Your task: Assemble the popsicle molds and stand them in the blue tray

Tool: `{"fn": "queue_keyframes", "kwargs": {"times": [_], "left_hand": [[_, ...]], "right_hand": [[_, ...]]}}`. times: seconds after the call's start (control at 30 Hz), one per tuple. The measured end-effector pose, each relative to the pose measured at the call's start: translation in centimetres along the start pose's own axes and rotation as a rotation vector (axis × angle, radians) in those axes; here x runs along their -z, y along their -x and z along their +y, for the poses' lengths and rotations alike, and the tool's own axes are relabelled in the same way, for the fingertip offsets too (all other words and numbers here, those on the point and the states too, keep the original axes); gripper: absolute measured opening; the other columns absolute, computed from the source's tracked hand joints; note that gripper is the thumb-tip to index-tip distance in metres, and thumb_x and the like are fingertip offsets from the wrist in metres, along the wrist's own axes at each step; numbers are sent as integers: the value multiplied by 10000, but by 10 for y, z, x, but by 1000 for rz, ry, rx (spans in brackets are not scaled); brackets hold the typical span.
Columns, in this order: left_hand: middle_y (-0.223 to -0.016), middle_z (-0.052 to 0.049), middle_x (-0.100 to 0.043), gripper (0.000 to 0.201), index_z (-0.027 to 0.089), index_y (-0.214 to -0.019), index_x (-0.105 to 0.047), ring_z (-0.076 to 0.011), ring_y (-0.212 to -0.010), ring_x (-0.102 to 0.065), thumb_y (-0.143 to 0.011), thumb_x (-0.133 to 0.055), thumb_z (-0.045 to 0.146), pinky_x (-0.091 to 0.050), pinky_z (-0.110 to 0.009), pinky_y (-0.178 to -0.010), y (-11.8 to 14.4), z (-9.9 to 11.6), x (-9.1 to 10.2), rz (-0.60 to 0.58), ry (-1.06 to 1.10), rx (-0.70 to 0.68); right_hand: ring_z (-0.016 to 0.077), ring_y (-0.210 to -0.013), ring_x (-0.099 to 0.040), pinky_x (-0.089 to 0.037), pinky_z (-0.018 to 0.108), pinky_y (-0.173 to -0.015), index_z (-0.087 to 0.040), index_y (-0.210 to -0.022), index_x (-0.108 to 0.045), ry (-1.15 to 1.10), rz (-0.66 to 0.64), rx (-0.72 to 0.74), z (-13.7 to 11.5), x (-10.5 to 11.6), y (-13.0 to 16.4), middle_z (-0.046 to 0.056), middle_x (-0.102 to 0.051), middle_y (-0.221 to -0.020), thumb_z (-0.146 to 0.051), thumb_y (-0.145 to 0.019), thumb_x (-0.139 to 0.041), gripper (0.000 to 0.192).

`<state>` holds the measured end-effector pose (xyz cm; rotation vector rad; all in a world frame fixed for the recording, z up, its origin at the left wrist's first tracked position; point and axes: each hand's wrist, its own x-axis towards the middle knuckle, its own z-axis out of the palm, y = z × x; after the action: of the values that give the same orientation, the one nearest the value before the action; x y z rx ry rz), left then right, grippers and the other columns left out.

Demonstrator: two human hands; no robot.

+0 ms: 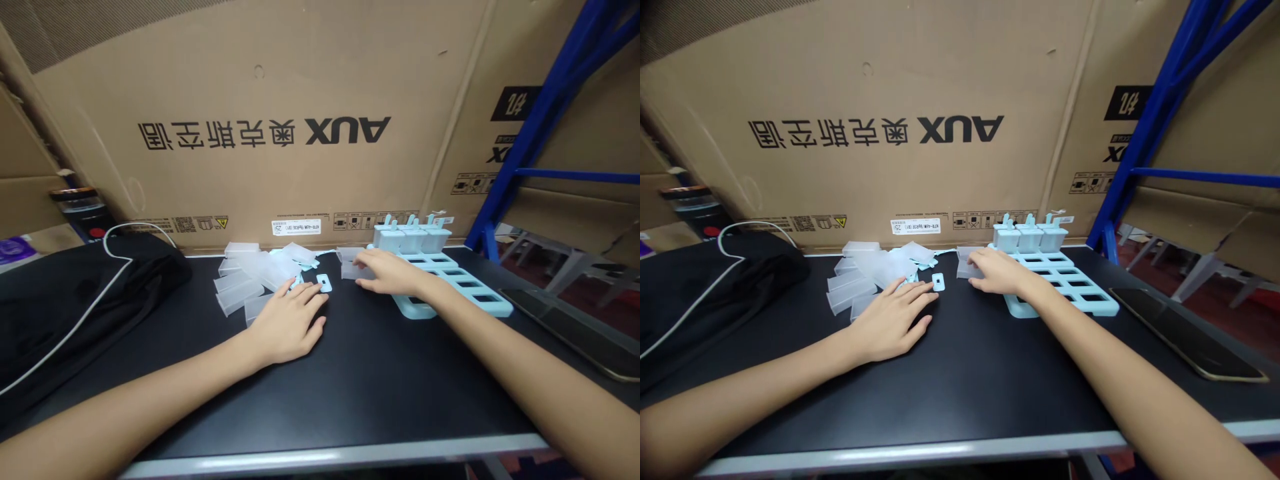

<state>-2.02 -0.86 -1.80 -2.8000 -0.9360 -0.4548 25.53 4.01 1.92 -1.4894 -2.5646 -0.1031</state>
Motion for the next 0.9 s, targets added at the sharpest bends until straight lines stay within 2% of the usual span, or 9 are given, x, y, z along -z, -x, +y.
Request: {"fn": "queue_keyframes", "kwargs": {"times": [0.13, 0.27, 0.37, 0.43, 0.57, 0.7, 0.9], "left_hand": [[-1489, -111, -478, 445, 212, -1396, -463, -296, -1386, -427, -974, -396, 340, -245, -542, -1174, -2, -1, -3, -23, -18, 5], [-1369, -111, -573, 377, 188, -1303, -534, -277, -1276, -525, -982, -394, 329, -368, -480, -1102, -5, 0, 1, -64, 36, -69], [-1212, -109, -626, 305, 180, -1193, -577, -249, -1107, -601, -982, -402, 315, -465, -413, -974, -7, 3, 9, -80, 71, -153], [-1177, -110, -623, 282, 181, -1165, -579, -251, -1087, -601, -980, -408, 308, -469, -413, -956, -7, 4, 11, -61, 60, -181], [-1368, -150, -530, 371, 170, -1286, -524, -303, -1270, -510, -986, -408, 356, -397, -469, -1063, -5, 3, 5, -26, 7, -129], [-1433, -179, -484, 449, 170, -1354, -489, -342, -1336, -460, -993, -394, 421, -345, -510, -1104, -5, -2, -1, -57, -22, -96], [-1131, -106, -613, 294, 167, -1169, -569, -242, -1011, -604, -996, -397, 331, -456, -406, -950, -8, 4, 9, -91, -40, -256]], "right_hand": [[317, -1108, -569, -473, 437, -922, -173, -1122, -612, -33, -38, 7, 0, 6, 3, 153, -603, -1163, -421, -807, -612, 401], [280, -954, -623, -503, 407, -806, -186, -1157, -586, -123, -154, -33, -2, 9, 4, 122, -647, -1119, -403, -801, -607, 417], [279, -971, -613, -492, 403, -821, -198, -1118, -604, -164, -105, 2, -4, 14, 5, 108, -645, -1122, -394, -770, -630, 400], [272, -991, -603, -480, 392, -841, -198, -1098, -615, -182, -40, 41, -6, 19, 5, 106, -635, -1121, -368, -768, -623, 371], [213, -837, -606, -467, 331, -743, -195, -1068, -620, -224, 76, 47, -12, 27, 5, 80, -650, -1019, -325, -772, -607, 324], [159, -673, -564, -441, 285, -628, -211, -1104, -572, -294, 88, 4, -16, 29, 6, 23, -652, -883, -295, -736, -636, 383], [174, -775, -618, -497, 299, -684, -210, -1124, -526, -541, 48, 42, -12, 25, 7, 27, -653, -924, -263, -708, -676, 445]]}}
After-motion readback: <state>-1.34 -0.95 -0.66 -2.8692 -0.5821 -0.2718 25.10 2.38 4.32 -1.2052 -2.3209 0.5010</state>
